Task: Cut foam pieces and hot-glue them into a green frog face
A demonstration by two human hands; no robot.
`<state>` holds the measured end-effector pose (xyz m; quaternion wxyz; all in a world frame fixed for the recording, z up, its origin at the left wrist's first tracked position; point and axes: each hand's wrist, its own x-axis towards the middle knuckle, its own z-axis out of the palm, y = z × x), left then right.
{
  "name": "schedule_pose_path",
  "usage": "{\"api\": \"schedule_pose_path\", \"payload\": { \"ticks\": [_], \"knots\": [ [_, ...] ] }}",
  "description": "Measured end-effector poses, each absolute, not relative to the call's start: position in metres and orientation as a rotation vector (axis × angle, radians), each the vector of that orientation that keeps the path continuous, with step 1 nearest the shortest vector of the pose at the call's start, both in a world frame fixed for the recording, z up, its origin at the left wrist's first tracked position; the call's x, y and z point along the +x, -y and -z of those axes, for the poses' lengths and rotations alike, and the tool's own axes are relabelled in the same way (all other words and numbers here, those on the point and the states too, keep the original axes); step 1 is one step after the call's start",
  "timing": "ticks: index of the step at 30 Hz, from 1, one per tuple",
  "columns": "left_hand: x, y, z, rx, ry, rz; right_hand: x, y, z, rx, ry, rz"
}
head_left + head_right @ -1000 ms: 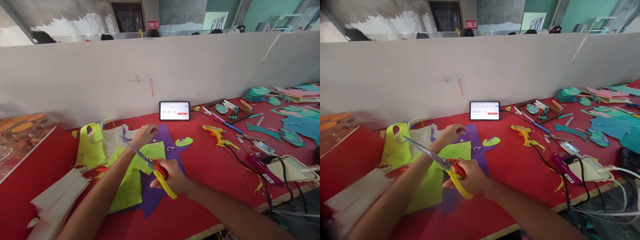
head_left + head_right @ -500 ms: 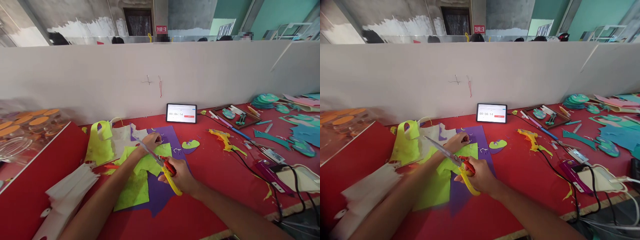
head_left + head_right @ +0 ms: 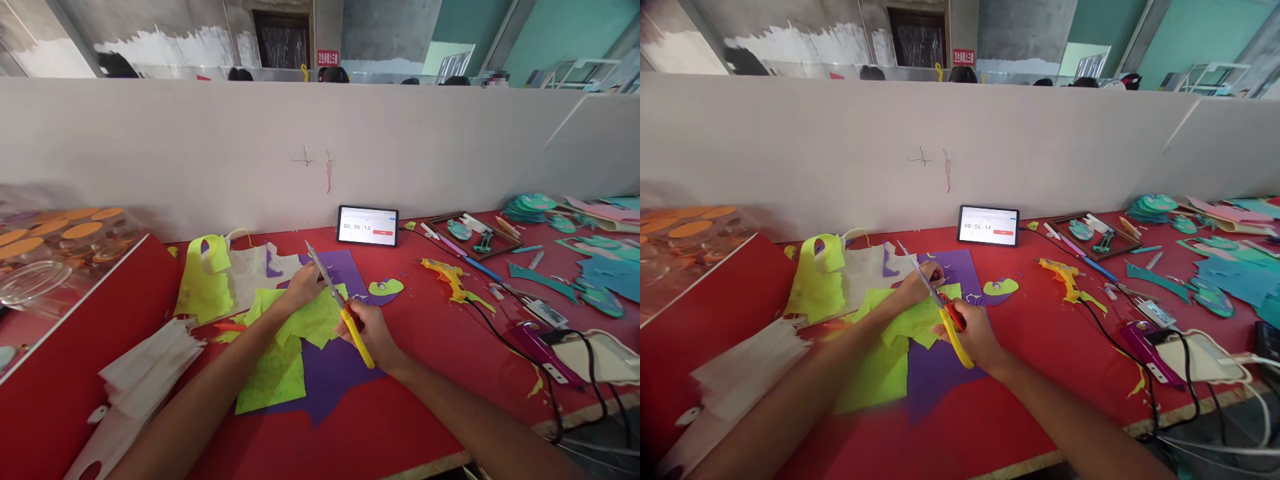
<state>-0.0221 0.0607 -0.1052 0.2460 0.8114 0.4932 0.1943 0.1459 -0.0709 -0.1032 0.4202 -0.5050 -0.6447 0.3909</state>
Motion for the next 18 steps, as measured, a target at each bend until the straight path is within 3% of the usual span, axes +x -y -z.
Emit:
{"api": "schedule_pose_path", "payload": {
  "ticks": [9,18],
  "knots": [
    [-0.018,-0.056,0.101,2.156,-1.297,-0.701,0.148,0.071,0.105,-1.174,1.536,-1.056],
    [-0.013,-0.039,0.038,1.815,-1.098,-1.097,0.151,0.058,0.126,-0.944,1.295,-1.154]
  ]
}}
